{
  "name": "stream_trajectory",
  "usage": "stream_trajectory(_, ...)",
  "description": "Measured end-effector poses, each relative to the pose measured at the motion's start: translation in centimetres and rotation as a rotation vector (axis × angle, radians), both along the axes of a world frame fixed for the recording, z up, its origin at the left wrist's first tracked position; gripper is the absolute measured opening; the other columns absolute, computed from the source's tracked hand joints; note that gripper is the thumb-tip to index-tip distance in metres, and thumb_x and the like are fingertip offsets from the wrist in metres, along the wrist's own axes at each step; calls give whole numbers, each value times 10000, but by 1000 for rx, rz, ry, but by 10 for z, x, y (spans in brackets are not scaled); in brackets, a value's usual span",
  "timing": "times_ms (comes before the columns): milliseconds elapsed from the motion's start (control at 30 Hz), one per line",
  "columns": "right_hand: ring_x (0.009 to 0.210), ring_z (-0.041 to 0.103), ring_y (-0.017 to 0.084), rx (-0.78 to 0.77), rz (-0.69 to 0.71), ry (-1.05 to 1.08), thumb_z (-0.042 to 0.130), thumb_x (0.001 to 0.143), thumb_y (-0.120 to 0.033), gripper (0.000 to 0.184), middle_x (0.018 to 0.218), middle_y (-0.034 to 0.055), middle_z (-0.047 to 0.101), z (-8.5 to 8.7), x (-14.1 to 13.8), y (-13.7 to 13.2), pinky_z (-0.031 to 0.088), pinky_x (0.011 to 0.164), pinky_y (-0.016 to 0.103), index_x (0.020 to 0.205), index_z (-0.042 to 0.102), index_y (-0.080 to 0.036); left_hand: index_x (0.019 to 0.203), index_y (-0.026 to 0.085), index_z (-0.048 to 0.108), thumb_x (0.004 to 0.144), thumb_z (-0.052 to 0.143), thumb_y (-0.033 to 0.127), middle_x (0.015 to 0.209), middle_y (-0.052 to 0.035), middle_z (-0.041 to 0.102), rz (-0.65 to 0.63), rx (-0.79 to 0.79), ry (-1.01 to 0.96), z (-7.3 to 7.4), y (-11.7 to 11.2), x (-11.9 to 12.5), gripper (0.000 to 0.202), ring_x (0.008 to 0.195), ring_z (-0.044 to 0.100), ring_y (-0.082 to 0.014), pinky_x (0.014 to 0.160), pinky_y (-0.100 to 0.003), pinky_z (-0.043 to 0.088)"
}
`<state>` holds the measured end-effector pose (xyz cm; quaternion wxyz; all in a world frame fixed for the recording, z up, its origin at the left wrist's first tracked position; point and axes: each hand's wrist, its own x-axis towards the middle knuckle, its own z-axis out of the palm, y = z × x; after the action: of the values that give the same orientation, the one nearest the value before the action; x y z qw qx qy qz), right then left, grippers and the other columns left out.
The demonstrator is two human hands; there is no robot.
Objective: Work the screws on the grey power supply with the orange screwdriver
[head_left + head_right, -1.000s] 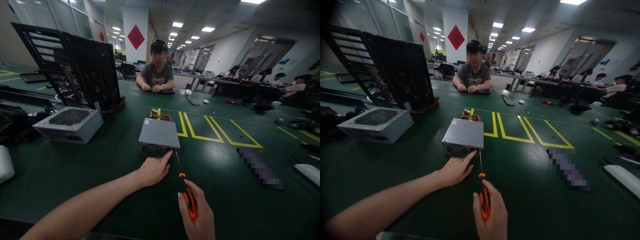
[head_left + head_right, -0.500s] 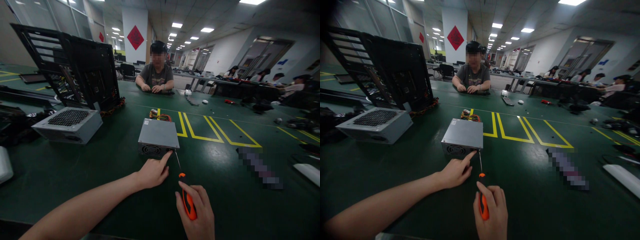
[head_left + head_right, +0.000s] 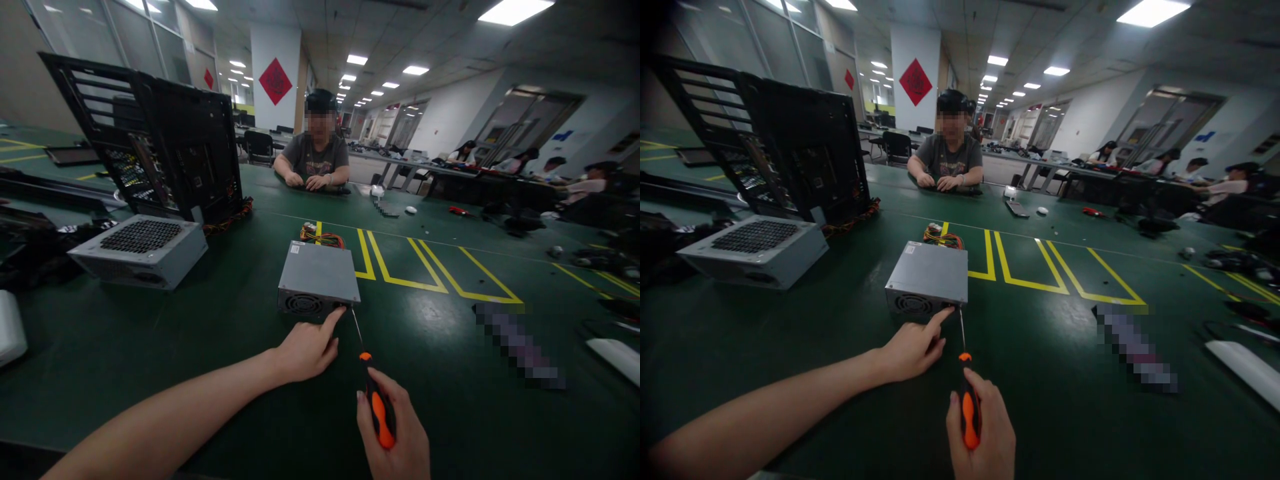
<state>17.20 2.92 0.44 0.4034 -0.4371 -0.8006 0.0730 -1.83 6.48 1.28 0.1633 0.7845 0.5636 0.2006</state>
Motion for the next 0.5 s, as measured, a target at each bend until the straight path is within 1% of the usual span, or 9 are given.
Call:
stream_trajectory(100,779,644,163,61,24,-27,521,821,-302,262,905,53,648,2,3,3,526,663,259,1063,508,-203,1389,157,91,887,353,270,781,-24,651,1,-5,8,-1,0,0,576,650,618,-171,593,-265,434)
stream_trajectory(233,748,647,159,17,28,-13,525,817,-357,284,884,39,654,2,3,1,527,623,246,1059,518,-210,1390,164,72,885,353,271,805,-32,655,9,2,22,-3,0,1,588,673,624,-183,615,-285,445)
stream_trajectory(300,723,646,160,-29,-9,20,500,824,-420,309,872,34,655,1,1,-1,525,607,251,1054,534,-216,1390,167,64,886,351,269,801,-30,654,7,-3,23,-3,0,2,589,672,623,-182,619,-287,448)
stream_trajectory(400,715,642,162,-87,-108,96,416,847,-507,365,880,39,653,-3,-4,-4,518,624,268,1034,551,-224,1389,173,69,887,356,266,800,-29,651,5,-18,11,-2,0,1,586,670,620,-173,625,-283,451)
stream_trajectory(500,755,643,175,-91,-169,111,382,845,-553,406,914,47,657,-7,-9,-4,515,653,279,1017,556,-229,1388,177,72,888,358,270,802,-28,649,0,-33,-12,1,0,1,583,679,621,-170,634,-284,456)
